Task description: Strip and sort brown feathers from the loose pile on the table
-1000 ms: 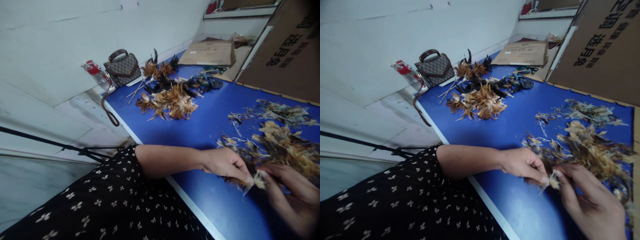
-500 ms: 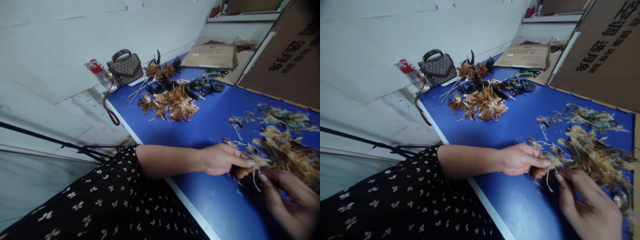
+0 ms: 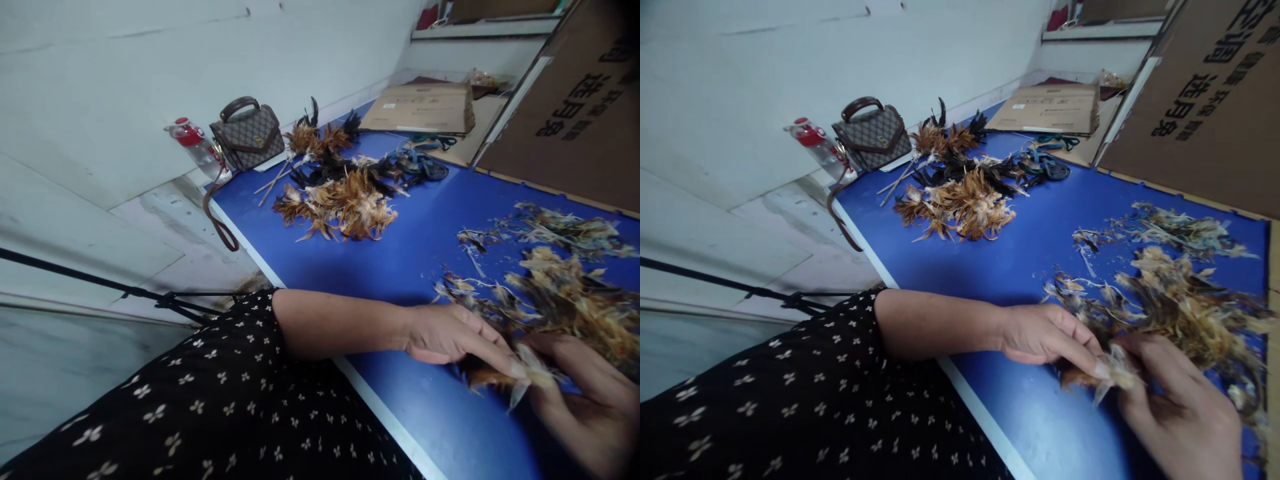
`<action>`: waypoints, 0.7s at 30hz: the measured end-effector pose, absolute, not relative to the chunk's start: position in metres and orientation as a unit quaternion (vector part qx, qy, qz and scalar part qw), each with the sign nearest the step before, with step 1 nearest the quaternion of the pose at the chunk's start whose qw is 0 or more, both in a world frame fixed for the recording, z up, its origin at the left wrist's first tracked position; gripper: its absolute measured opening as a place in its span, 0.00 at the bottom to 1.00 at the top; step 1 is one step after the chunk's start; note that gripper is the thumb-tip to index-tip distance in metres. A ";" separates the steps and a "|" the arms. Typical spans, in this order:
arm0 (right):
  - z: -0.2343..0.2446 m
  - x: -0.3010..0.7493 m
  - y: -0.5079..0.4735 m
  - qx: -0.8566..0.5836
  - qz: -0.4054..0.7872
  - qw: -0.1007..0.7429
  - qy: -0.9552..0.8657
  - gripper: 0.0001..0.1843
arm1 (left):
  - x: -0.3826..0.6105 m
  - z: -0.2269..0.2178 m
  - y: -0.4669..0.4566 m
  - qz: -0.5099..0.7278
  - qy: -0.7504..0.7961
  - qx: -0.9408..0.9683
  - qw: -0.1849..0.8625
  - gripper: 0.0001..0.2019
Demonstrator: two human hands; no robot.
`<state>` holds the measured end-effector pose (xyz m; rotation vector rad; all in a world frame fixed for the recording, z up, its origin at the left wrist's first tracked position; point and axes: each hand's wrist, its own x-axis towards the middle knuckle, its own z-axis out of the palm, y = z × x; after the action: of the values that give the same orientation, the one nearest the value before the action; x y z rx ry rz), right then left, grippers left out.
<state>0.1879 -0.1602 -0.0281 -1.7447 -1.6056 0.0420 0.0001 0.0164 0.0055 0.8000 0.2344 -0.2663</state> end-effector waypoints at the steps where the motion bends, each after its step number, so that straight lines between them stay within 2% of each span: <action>1: -0.028 0.187 -0.160 -0.677 0.018 0.382 -0.629 0.12 | 0.000 0.004 0.016 -0.133 0.103 0.391 0.905 0.18; 11: -0.023 0.180 -0.152 -0.665 -0.004 0.387 -0.638 0.05 | 0.002 -0.001 0.009 -0.176 0.074 0.424 0.885 0.20; 15: -0.028 0.190 -0.153 -0.664 -0.033 0.333 -0.668 0.11 | -0.007 0.009 0.012 -0.078 0.099 0.430 0.894 0.21; 21: -0.035 0.199 -0.153 -0.664 -0.063 0.317 -0.674 0.09 | -0.004 0.001 0.028 0.092 0.162 0.519 0.834 0.11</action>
<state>0.1987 -0.1529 -0.0350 -1.7487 -1.7741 -0.1668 -0.0038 0.0279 0.0014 1.0989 0.3440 0.1949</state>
